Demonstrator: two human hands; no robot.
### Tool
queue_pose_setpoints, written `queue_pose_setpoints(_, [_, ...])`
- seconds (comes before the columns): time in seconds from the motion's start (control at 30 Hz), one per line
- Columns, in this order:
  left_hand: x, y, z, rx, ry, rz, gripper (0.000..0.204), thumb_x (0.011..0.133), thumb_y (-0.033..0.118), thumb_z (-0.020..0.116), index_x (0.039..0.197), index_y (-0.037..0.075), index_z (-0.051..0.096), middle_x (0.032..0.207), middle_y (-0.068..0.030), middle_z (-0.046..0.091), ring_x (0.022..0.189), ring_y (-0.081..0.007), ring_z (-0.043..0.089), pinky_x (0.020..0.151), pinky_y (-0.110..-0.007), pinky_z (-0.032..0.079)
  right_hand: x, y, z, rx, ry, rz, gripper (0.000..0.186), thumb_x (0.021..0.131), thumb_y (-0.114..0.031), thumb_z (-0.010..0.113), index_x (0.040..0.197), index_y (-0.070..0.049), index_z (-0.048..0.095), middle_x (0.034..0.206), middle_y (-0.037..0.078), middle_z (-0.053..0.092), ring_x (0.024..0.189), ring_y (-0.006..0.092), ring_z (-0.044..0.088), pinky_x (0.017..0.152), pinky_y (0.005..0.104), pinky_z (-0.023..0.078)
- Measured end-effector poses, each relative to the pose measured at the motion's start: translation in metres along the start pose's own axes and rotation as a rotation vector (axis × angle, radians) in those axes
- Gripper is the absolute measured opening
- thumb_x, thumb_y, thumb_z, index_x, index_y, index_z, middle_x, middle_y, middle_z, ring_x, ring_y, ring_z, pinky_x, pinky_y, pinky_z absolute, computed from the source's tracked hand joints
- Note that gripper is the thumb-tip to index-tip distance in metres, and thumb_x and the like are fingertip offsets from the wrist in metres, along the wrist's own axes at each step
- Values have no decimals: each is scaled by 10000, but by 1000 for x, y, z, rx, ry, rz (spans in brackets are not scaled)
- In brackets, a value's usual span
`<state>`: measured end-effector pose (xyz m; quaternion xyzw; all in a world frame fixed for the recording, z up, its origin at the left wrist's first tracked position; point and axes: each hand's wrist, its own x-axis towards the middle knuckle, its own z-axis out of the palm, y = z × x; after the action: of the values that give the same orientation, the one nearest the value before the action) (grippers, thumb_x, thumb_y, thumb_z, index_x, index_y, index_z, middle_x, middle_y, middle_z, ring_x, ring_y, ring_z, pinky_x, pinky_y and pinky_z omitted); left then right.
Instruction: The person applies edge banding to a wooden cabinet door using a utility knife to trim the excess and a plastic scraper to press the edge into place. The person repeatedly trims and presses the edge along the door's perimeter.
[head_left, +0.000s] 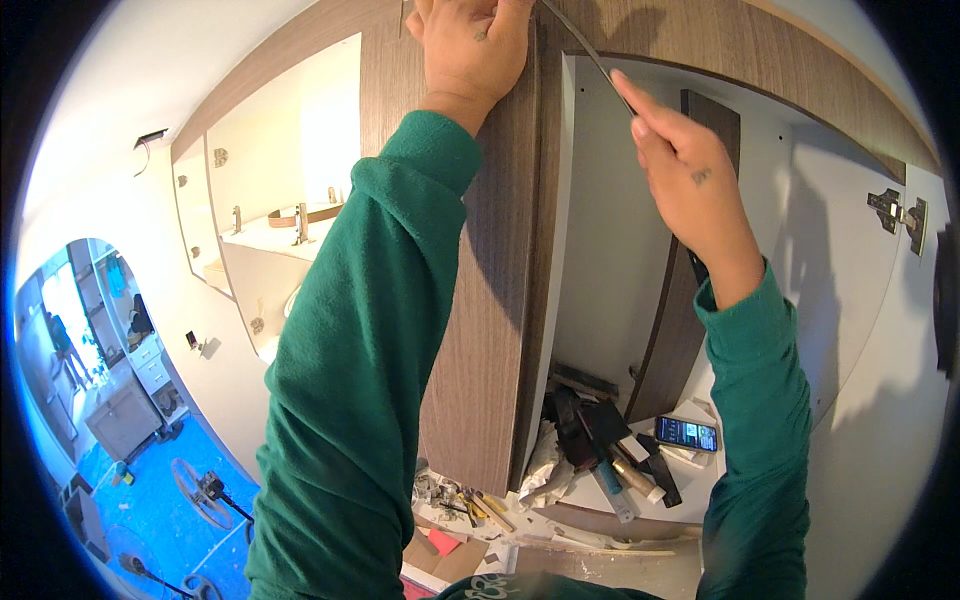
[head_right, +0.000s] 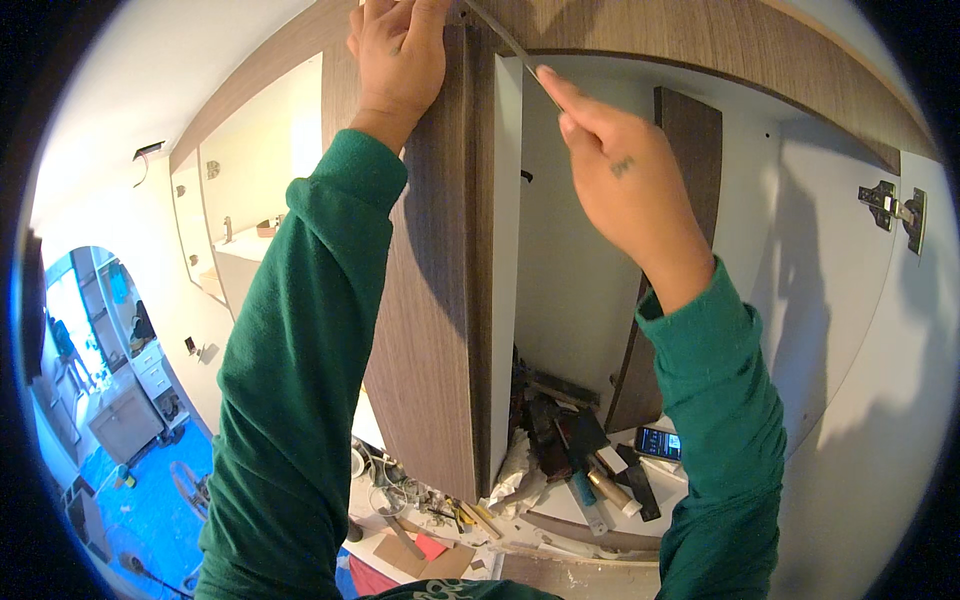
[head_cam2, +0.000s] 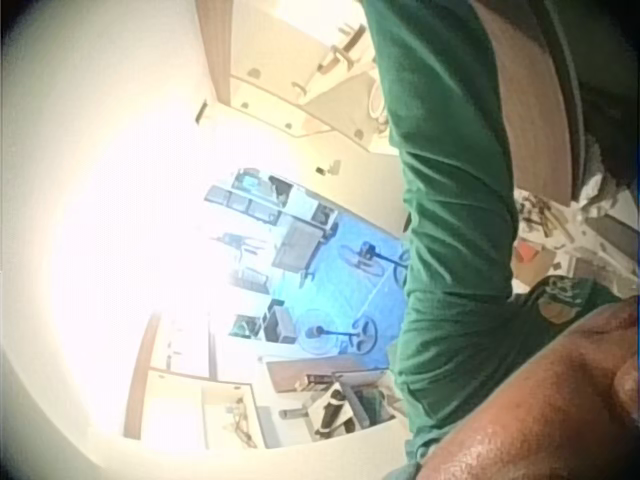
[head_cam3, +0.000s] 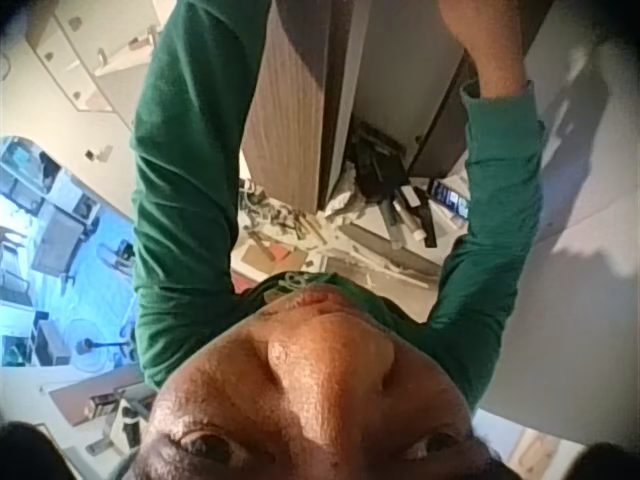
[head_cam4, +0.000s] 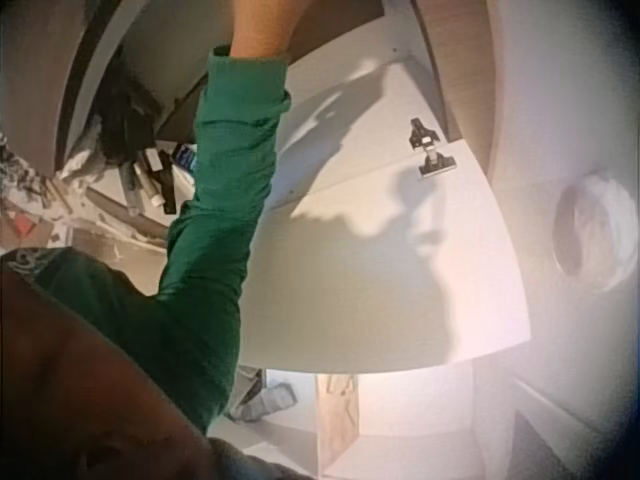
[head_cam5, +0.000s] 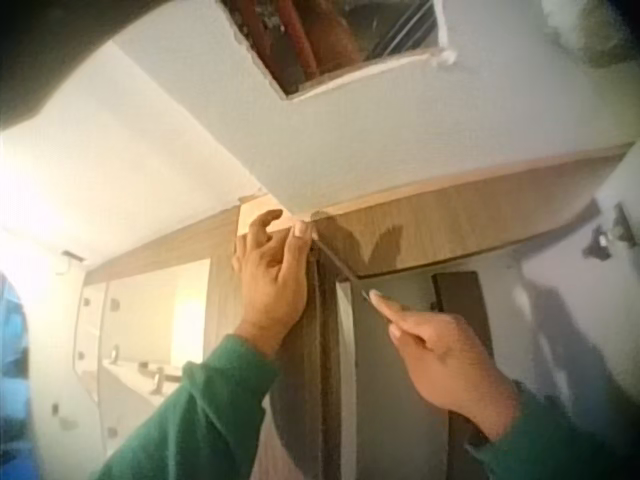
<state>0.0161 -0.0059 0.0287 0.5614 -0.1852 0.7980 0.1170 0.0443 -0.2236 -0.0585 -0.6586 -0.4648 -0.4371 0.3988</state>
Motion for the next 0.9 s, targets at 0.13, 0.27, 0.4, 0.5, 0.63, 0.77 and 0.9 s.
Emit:
queue_pose_setpoints(0.13, [2,0,7,11,22,-61,597,1079,511,370,1281,49,690,1401,-197,552,1319,-395,457,1127,-532,292,33,9,13,-67,81,-165,400,1034,-134,504,1413,-154,627,945,145,718,690,227,619,736,355,529])
queue_pose_setpoints(0.27, [7,-6,6,30,14,-89,639,1087,517,311,1317,24,646,1405,-226,542,1309,-423,463,1126,-520,306,45,-4,21,-73,29,-134,398,1028,-129,500,1401,-153,635,1088,154,739,796,273,689,804,381,552])
queue_pose_setpoints(0.4, [9,-12,8,59,23,-103,671,1090,516,286,1295,-16,639,1396,-245,543,1297,-436,467,1118,-521,319,47,-13,24,-68,-15,-68,398,1023,-121,499,1394,-151,641,1048,160,740,780,278,680,803,383,550])
queue_pose_setpoints(0.5, [11,-7,6,26,-15,-152,693,1088,527,276,1287,-28,640,1404,-252,539,1299,-439,465,1120,-521,323,51,-5,23,-93,32,-169,396,1025,-123,500,1394,-151,641,1001,168,740,755,274,673,787,384,547])
queue_pose_setpoints(0.63, [11,-8,9,-40,28,-210,705,1082,548,285,1198,-5,706,1416,-235,541,1320,-425,449,1135,-525,305,44,-8,11,-134,-15,-117,398,1023,-117,520,1404,-154,631,936,179,729,756,274,678,795,379,543])
queue_pose_setpoints(0.77, [3,-5,7,0,43,-110,654,1078,526,352,1059,22,768,1406,-194,559,1341,-400,424,1145,-539,281,5,5,6,-154,20,-164,413,1023,-98,536,1424,-161,616,832,142,668,642,211,555,703,344,508])
queue_pose_setpoints(0.9, [-1,-4,6,-58,34,22,528,1059,447,456,1009,30,777,1328,-167,613,1294,-386,455,1124,-529,299,-24,7,-17,-30,-63,36,432,1030,-86,535,1453,-157,586,726,68,532,595,134,389,607,295,437])
